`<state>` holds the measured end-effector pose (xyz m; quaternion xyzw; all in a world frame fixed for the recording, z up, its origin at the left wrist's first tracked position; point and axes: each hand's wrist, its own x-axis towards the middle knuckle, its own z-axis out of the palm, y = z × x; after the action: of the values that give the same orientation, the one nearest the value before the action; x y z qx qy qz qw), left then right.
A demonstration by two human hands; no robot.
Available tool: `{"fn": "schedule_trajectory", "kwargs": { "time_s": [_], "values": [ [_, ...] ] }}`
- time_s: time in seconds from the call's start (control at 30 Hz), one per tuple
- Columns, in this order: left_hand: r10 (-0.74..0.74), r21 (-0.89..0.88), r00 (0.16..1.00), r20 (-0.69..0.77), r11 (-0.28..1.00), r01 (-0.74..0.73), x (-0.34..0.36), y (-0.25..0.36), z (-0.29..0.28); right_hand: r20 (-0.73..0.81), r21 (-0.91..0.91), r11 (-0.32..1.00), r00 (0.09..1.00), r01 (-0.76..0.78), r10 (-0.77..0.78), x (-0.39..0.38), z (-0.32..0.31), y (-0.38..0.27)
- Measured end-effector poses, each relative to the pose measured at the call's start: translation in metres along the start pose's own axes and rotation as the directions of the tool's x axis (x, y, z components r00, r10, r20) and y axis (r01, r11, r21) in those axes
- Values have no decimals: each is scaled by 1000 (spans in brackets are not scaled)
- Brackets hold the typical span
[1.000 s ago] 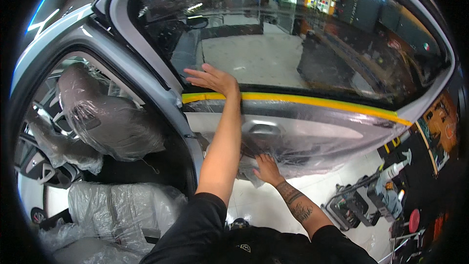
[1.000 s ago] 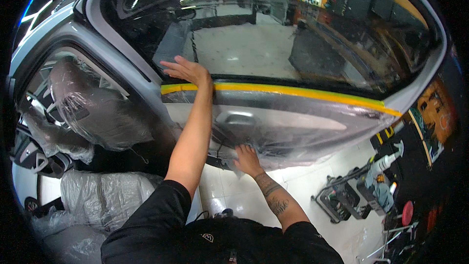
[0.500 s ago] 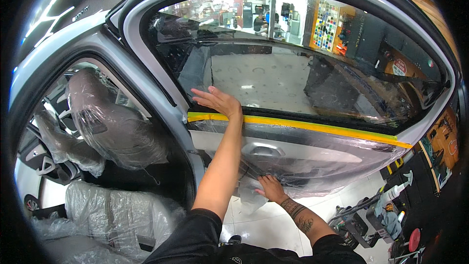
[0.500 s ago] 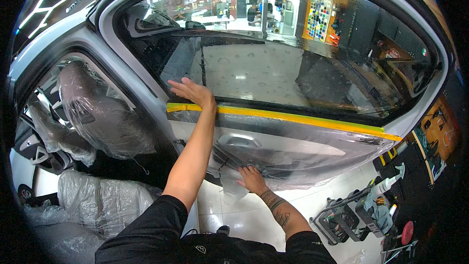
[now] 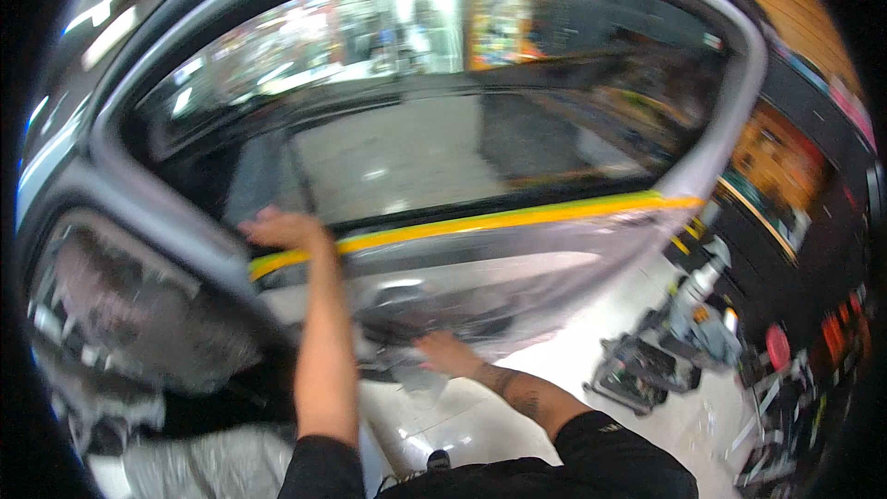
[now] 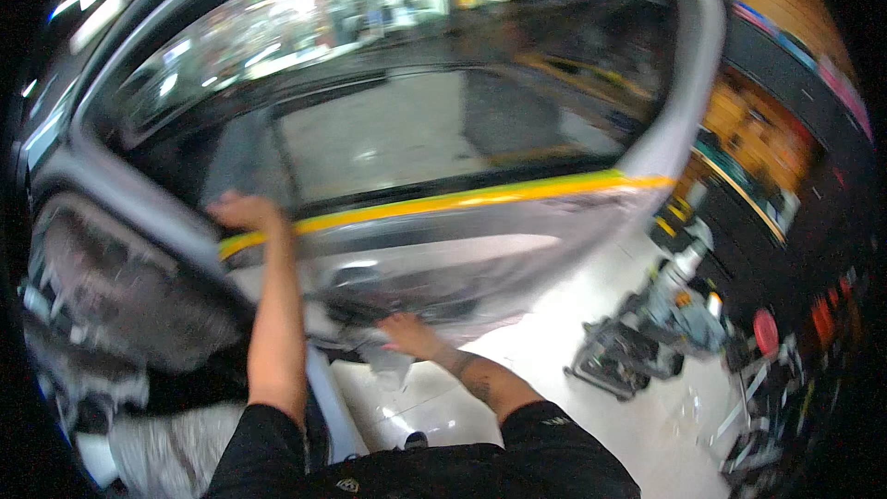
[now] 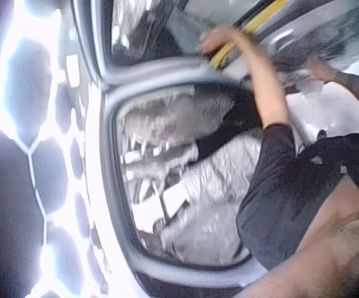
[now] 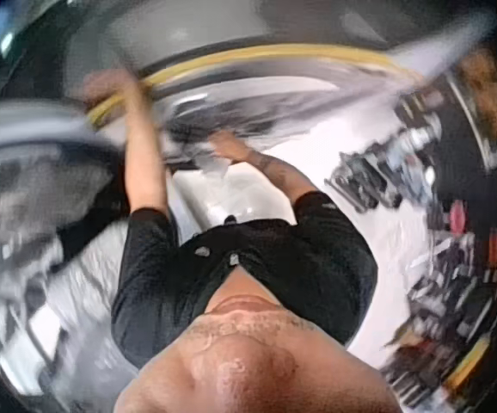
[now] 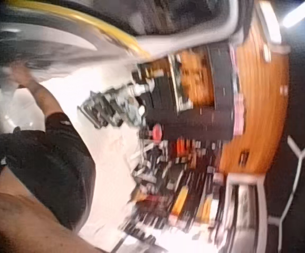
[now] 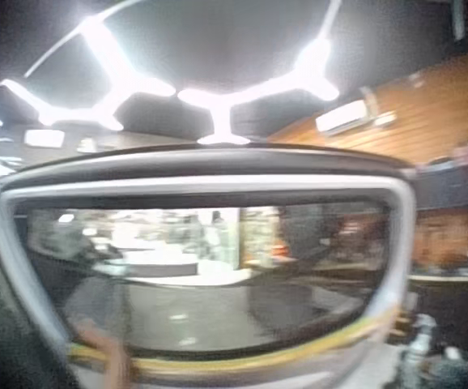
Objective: The person applies a tint film to a car door window. They smooth the film with their hands, spray a solution, and use a squeegee to remove bubbles and excess liquid. The person wipes the edges with a cloth and uses a yellow tool to trim the film along the window frame.
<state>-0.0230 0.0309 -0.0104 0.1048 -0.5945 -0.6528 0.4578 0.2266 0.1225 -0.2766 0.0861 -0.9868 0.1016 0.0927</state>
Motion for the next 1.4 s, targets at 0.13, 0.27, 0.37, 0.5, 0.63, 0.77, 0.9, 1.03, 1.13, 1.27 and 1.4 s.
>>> {"fn": "schedule_trajectory", "kwargs": {
  "time_s": [0.13,0.27,0.37,0.5,0.63,0.77,0.9,1.03,1.13,1.27,1.4],
  "values": [
    [-57,-95,998,-25,994,54,16,22,-26,-215,-102,988,967,119,-138,4,6,-7],
    [83,-71,989,-121,993,-92,24,-6,-5,-98,-28,997,992,71,-74,7,7,-4],
    [94,-101,989,-111,989,-105,15,1,-13,2,-20,1000,1000,-2,2,7,-9,-17],
    [47,-66,993,-112,996,-54,19,1,-20,-119,-120,990,989,73,-87,1,1,-9],
    [-62,-22,994,-92,998,60,14,20,-25,-163,-86,993,982,83,-96,-2,-10,-15],
    [-9,-7,995,-99,1000,9,14,15,-21,-120,-52,997,991,57,-63,-3,-8,-16],
    [43,-14,993,-107,999,-45,15,11,-21,-181,-91,993,979,75,-91,-4,-3,-15],
    [30,-31,996,-88,999,-33,12,16,-25,-155,-77,996,986,53,-64,-4,-1,-16],
    [21,-64,999,-44,998,-23,0,26,-30,-153,-68,997,987,43,-53,-6,1,-11],
    [93,-136,996,5,986,-92,-9,26,-37,-155,-66,997,986,48,-57,-3,2,-9],
    [372,-278,918,135,904,-325,-3,10,-66,-136,-7,997,987,80,-81,12,7,-31]
  ]
}}
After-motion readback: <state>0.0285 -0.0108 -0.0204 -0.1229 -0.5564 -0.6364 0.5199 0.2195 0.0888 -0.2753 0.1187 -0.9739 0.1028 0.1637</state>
